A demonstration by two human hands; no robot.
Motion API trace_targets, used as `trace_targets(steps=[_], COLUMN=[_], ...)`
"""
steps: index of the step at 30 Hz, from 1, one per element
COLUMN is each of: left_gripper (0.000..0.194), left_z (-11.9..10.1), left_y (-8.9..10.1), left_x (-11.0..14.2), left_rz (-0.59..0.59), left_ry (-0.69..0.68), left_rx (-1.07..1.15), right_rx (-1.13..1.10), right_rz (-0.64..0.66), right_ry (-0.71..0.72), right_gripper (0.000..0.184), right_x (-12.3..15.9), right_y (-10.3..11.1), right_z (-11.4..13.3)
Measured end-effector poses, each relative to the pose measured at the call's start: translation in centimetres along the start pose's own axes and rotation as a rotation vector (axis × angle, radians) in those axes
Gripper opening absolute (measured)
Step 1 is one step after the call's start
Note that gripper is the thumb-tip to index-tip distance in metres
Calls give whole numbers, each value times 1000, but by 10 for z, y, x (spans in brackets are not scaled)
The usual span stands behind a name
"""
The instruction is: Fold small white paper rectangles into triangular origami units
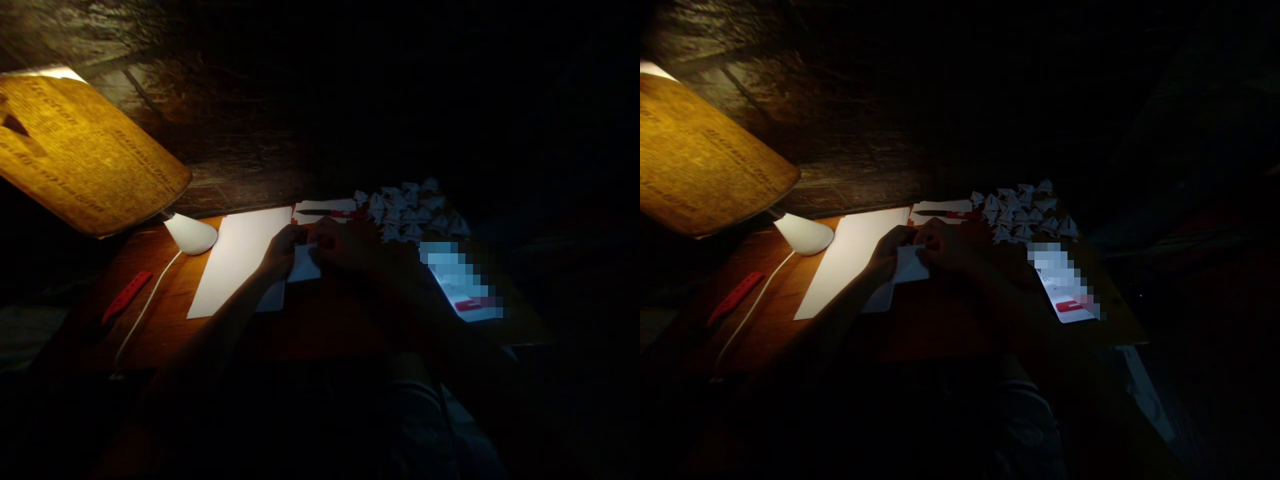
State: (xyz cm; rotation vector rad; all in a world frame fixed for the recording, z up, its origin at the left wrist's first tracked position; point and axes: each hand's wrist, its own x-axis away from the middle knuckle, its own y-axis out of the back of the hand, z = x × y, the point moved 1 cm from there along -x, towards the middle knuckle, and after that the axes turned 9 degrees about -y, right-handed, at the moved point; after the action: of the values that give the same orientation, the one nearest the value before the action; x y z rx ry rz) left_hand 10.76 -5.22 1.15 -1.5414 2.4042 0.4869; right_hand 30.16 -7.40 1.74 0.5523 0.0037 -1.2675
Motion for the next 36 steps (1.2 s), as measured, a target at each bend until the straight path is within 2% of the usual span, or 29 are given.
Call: trace_targets(steps=[2, 5, 7, 10, 13, 17, 20, 22, 26, 31, 36], left_gripper=[34, 31, 25, 19, 19, 42, 45, 38, 19, 29, 28], left_z=[5, 7, 7, 7, 11, 16, 14, 12, 9, 9, 7], left_y=[6, 19, 25, 27, 21, 13, 11, 11, 10, 9, 10], left_x=[-1, -3, -4, -5, -4, -2, -2, -3, -3, -1, -3], left_rz=[-79, -289, -341, -265, -197, -128, -116, -134, -124, -37, 28], left_ry=[-21, -81, -116, -139, -111, -57, -70, -71, -70, -51, -139], left_rx=[-96, -255, -310, -316, -281, -175, -161, -182, -322, -608, -792], right_rx=[57, 106, 134, 225, 291, 336, 328, 325, 390, 461, 564], right_rz=[-92, -230, -286, -325, -304, -258, -207, -157, -82, -85, -124], right_ry=[-51, -152, -222, -298, -317, -334, -330, -325, -351, -342, -391], right_gripper=[10, 13, 10, 5, 6, 6, 11, 13, 7, 14, 15], right_x=[-2, -3, -3, -3, -3, -3, -3, -3, -3, 0, 2], right_y=[5, 13, 18, 20, 20, 21, 21, 20, 18, 15, 8], right_z=[1, 4, 5, 4, -1, -5, -3, -1, 3, 4, 3])
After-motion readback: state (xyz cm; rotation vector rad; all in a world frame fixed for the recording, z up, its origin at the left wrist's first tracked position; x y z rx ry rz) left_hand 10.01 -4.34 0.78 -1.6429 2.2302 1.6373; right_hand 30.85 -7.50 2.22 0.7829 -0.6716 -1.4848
